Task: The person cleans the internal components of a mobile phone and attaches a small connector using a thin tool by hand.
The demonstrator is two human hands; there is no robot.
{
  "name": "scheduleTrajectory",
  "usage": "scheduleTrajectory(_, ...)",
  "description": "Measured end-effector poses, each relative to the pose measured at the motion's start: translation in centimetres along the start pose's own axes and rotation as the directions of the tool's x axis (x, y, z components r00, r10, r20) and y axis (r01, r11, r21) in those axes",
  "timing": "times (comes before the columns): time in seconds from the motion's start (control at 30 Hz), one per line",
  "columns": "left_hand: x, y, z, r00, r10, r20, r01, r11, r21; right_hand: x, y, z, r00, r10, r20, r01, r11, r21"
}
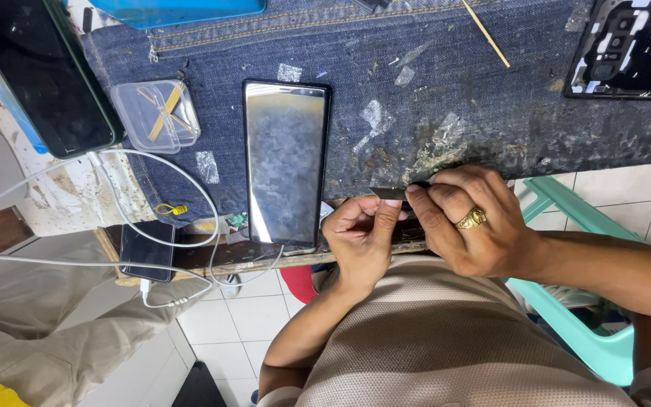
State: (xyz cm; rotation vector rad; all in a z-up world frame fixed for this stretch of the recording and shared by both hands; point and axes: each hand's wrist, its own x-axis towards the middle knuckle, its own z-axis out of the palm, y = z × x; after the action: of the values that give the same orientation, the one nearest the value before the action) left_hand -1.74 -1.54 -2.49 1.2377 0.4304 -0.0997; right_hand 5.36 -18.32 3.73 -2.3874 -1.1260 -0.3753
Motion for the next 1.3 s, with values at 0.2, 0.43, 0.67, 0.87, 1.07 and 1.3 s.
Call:
scheduleTrajectory(0.2,0.0,-0.1,-0.1,1.000,0.000,0.006,0.000,1.000,0.022,0.2,0.2,0.1,1.000,-0.003,0.000,0.003,1.000,0.015)
scheduleTrajectory(0.43,0.0,0.1,0.2,1.000,0.022,-0.002,-0.022,1.000,0.014,0.4,0.0,0.1,1.000,-0.012,-0.005,0.012,1.000,0.029)
scheduleTrajectory(0.67,0.2,-0.1,0.4,0.999,0.042,-0.006,-0.042,0.999,-0.004,0.4,0.0,0.2,0.999,-0.034,-0.004,0.033,0.999,-0.016)
scheduleTrajectory(0.87,0.1,-0.3,0.2,0.999,0.047,0.000,-0.047,0.999,0.017,0.6,-0.2,0.1,0.999,-0.043,-0.013,0.043,0.998,-0.039)
scheduleTrajectory(1.07,0.2,-0.4,0.0,1.000,0.021,0.004,-0.021,1.000,-0.005,1.0,-0.3,-0.1,0.998,-0.061,0.008,0.061,0.997,-0.040)
scheduleTrajectory(1.3,0.1,-0.1,0.0,1.000,-0.006,0.002,0.006,0.999,0.047,1.2,-1.1,-0.1,1.000,-0.007,-0.017,0.007,1.000,-0.025)
